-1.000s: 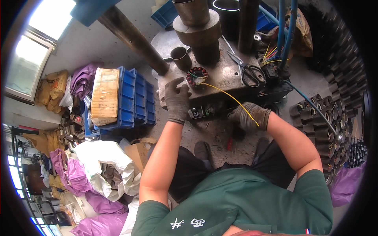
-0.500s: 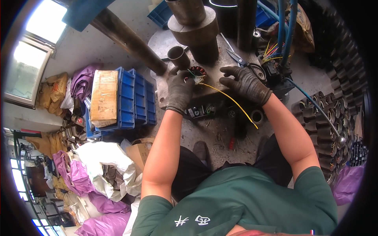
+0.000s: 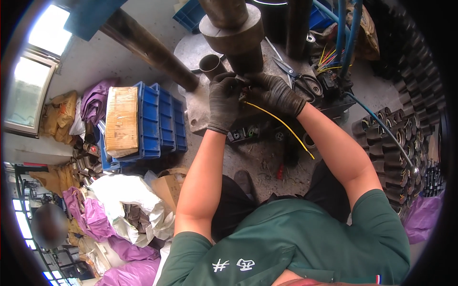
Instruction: The person connects wires to an electrical component using shears to trim wires and pliers to crimp connectors. The person handles several colored wires and a small cylindrical housing at a workbench.
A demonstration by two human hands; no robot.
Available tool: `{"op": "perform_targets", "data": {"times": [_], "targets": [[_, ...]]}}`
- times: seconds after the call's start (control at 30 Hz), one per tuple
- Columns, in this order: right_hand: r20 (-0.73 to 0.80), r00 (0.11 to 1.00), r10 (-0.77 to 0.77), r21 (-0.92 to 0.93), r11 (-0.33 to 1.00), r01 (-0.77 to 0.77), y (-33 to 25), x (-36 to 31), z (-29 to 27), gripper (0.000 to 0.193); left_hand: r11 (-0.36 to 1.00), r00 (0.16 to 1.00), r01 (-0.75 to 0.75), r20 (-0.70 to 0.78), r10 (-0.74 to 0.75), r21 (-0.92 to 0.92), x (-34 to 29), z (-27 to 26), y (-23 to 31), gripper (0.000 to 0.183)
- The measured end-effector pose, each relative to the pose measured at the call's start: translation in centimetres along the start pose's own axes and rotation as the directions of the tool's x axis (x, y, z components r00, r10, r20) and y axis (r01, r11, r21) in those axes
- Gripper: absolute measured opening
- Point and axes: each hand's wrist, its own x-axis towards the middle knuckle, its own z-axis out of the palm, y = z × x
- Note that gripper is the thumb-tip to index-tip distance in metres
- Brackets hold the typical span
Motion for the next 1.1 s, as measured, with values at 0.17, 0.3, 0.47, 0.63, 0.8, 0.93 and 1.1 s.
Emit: {"op": "perform_targets", "data": {"times": [0.17, 0.3, 0.47, 0.63, 0.8, 0.93, 1.1], "targets": [[-0.02, 0.998, -0.057, -0.212, 0.976, 0.052, -1.2, -0.1, 1.1, 0.036, 0.925, 0.984, -0.168, -0.003, 0.18, 0.34, 0.3, -0.3, 0.2, 0.01], [-0.063, 0.997, -0.044, -0.323, 0.946, 0.021, -1.4, -0.4, 1.6, 0.041, 0.862, 0.981, -0.195, 0.072, 0.182, 0.468, 0.2, -1.1, -0.3, 0.009], [-0.092, 0.98, -0.177, -0.238, 0.959, 0.151, 0.4, -0.1, 1.6, 0.05, 0.863, 0.985, -0.17, 0.058, 0.162, 0.476, -0.4, -0.9, 0.8, 0.013], [-0.031, 0.981, -0.192, -0.09, 0.978, 0.189, -0.5, -0.2, 2.2, 0.062, 0.818, 0.987, -0.157, 0.098, 0.123, 0.554, -1.1, -1.4, 0.8, 0.016], [0.02, 0.989, -0.145, -0.27, 0.952, 0.145, 0.2, -0.3, 1.8, 0.068, 0.79, 0.98, -0.199, 0.119, 0.159, 0.58, -1.5, -0.8, 1.2, 0.012], [0.018, 0.983, -0.181, -0.202, 0.963, 0.18, 0.2, -0.3, 2.2, 0.069, 0.869, 0.994, -0.083, 0.108, 0.034, 0.488, -1.4, -1.1, 0.9, 0.008], [0.041, 0.994, -0.099, -0.13, 0.986, 0.104, 0.4, -0.5, 2.1, 0.061, 0.995, 1.0, 0.011, 0.027, -0.014, 0.097, -0.6, -4.2, -0.2, 0.01]]}}
